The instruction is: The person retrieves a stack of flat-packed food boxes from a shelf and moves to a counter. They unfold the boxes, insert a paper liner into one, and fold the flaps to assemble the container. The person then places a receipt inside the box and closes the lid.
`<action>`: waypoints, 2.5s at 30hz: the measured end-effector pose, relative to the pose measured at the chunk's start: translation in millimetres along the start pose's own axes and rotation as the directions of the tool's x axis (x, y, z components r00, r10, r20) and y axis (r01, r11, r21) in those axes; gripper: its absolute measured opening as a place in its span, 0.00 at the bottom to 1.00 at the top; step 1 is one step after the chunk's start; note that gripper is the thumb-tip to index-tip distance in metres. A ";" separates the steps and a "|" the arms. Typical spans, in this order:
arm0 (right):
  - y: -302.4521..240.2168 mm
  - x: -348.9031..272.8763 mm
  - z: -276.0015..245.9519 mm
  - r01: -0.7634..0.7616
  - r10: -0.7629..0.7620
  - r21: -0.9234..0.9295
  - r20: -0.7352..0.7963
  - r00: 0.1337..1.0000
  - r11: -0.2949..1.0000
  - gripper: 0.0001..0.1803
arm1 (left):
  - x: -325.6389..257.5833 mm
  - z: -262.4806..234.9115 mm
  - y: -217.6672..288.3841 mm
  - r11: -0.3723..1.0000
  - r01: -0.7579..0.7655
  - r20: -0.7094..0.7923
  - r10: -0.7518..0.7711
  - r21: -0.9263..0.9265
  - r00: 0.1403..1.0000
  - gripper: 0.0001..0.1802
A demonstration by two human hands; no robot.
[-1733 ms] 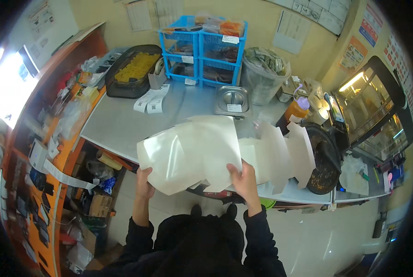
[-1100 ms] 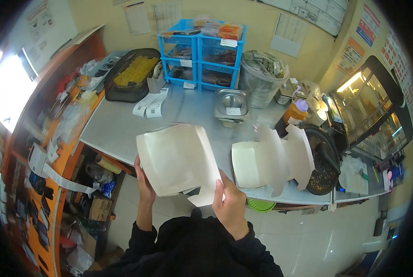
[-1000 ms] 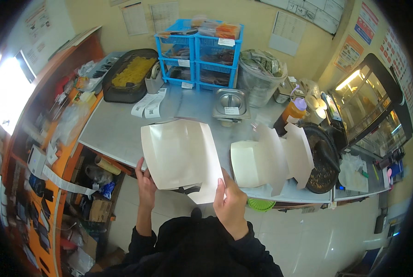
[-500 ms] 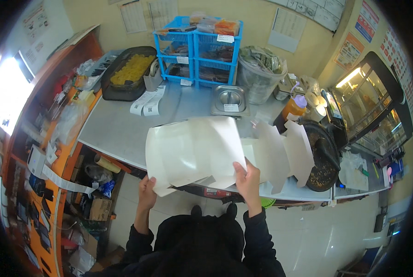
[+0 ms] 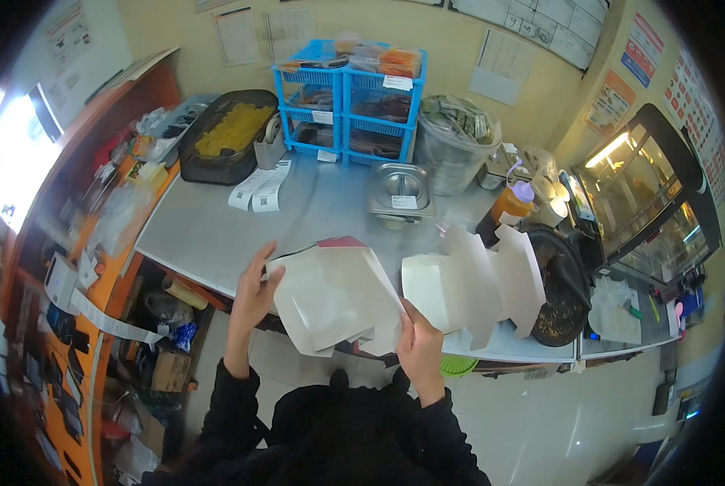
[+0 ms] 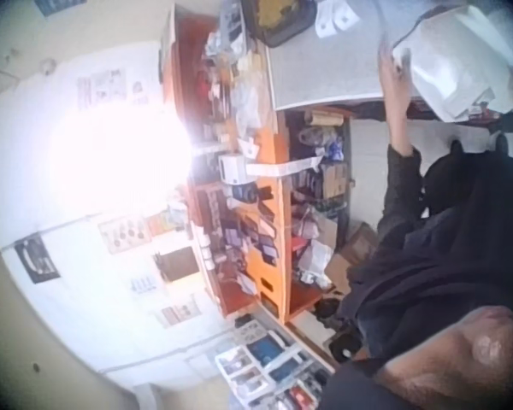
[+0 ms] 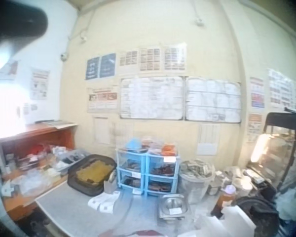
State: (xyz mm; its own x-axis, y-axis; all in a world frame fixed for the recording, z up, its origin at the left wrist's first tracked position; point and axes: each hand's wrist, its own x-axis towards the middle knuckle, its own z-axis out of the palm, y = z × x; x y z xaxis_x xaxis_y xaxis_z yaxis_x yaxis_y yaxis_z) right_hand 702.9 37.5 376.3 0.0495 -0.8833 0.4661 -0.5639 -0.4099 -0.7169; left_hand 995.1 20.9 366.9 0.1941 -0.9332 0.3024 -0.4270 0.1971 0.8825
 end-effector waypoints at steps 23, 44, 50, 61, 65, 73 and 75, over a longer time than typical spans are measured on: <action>81.6 7.7 -11.9 -0.159 0.162 -0.045 0.048 0.986 0.986 0.13 | 5.2 -26.3 -25.9 0.877 0.228 0.060 -0.224 -0.423 0.973 0.24; 70.8 -9.6 -0.7 -0.280 0.310 0.312 -0.050 0.949 0.908 0.18 | -90.0 1.5 -37.8 0.221 0.474 0.440 -0.187 -0.852 0.878 0.29; 75.1 -7.3 -2.4 -0.462 0.394 0.582 0.248 0.885 0.669 0.19 | -99.3 -14.2 -107.4 -0.046 0.517 0.519 -0.087 -0.855 0.850 0.29; 80.8 -37.1 38.4 -0.409 0.348 0.374 0.221 0.911 0.832 0.24 | -96.3 -36.8 -122.8 0.265 0.545 0.412 -0.422 -0.796 0.807 0.24; 67.0 -12.8 75.9 -0.247 0.234 0.077 0.145 0.961 0.966 0.37 | -66.0 -82.0 -144.0 0.458 0.646 0.427 -0.497 -0.611 0.755 0.22; -6.5 5.9 95.2 0.169 -0.050 -0.324 0.347 0.937 0.931 0.48 | -58.5 -53.5 -187.0 0.845 0.534 0.218 -0.517 -0.024 0.828 0.36; -23.6 5.7 104.7 0.146 0.005 -0.343 0.403 0.915 0.928 0.47 | -22.8 -31.8 -140.6 0.829 0.537 0.043 -0.549 0.153 0.835 0.38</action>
State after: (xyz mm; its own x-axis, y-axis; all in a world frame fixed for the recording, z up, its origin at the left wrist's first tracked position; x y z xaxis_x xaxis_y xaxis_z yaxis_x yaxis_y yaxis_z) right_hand 802.8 18.4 341.6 0.3745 -0.9021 0.2142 -0.7986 -0.4312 -0.4198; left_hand 1078.8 24.0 247.4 0.3586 -0.9002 -0.2472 -0.3854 -0.3839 0.8391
